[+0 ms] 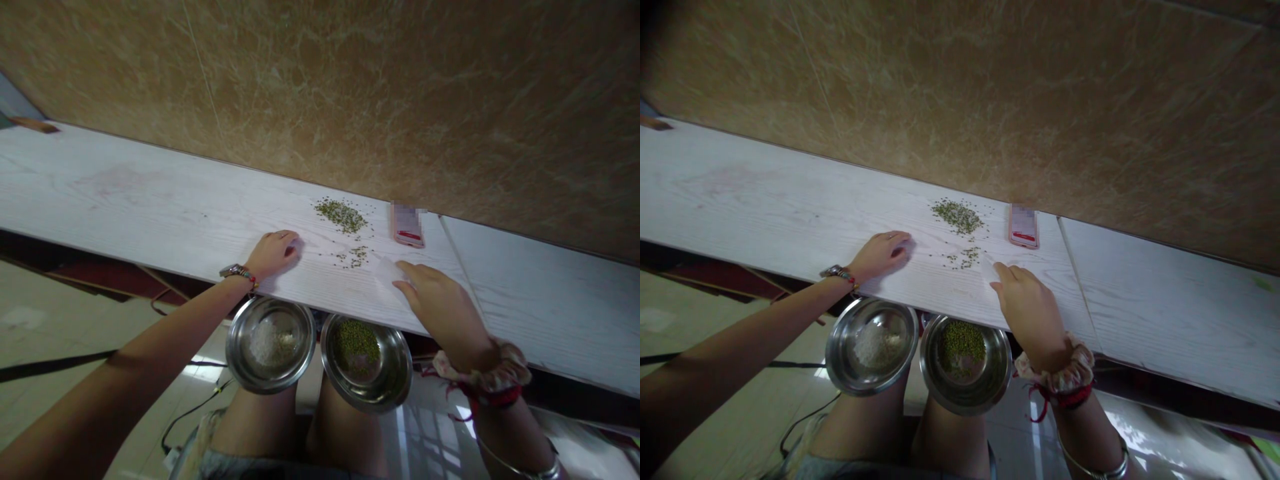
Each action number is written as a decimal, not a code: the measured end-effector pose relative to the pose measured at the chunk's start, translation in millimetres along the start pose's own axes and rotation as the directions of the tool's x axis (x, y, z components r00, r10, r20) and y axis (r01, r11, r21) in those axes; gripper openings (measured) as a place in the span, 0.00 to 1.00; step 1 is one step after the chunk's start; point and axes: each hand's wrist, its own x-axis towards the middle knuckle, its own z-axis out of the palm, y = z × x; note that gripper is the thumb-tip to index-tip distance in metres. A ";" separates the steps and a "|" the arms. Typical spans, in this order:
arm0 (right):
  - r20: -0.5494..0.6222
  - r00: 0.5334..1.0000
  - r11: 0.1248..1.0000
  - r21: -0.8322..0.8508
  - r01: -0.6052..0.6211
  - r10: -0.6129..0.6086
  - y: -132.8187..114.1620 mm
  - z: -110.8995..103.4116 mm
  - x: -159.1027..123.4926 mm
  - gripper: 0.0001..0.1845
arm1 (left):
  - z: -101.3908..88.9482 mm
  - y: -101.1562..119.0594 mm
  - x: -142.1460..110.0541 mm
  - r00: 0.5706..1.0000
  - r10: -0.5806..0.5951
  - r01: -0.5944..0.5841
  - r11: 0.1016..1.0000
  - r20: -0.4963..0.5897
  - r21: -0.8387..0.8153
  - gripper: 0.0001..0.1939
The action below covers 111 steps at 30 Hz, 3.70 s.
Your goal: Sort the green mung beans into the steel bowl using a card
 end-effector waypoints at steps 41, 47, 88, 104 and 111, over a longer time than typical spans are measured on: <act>0.245 0.929 0.843 0.401 -0.357 0.277 2.9 -2.2 45.9 0.12 | -32.8 -80.8 -39.9 0.969 0.028 -0.048 0.996 0.244 0.076 0.30; 0.225 0.921 0.793 0.470 -0.388 0.317 5.0 8.0 40.0 0.10 | -31.6 -82.2 -39.9 0.973 0.019 -0.034 0.997 0.229 0.064 0.29; 0.285 0.952 0.595 0.748 -0.294 0.112 -61.8 27.5 65.0 0.05 | -27.5 -83.5 -39.6 0.986 0.030 -0.042 0.997 0.164 0.071 0.29; -0.305 0.952 0.768 0.609 0.196 -0.002 -45.1 8.6 57.6 0.11 | -28.5 -82.5 -39.2 0.986 0.026 -0.034 0.998 0.162 0.052 0.29; -0.619 0.727 0.884 0.109 0.455 -0.298 -19.6 19.3 25.9 0.07 | -28.8 -84.5 -39.2 0.981 0.040 -0.053 0.997 0.191 0.064 0.30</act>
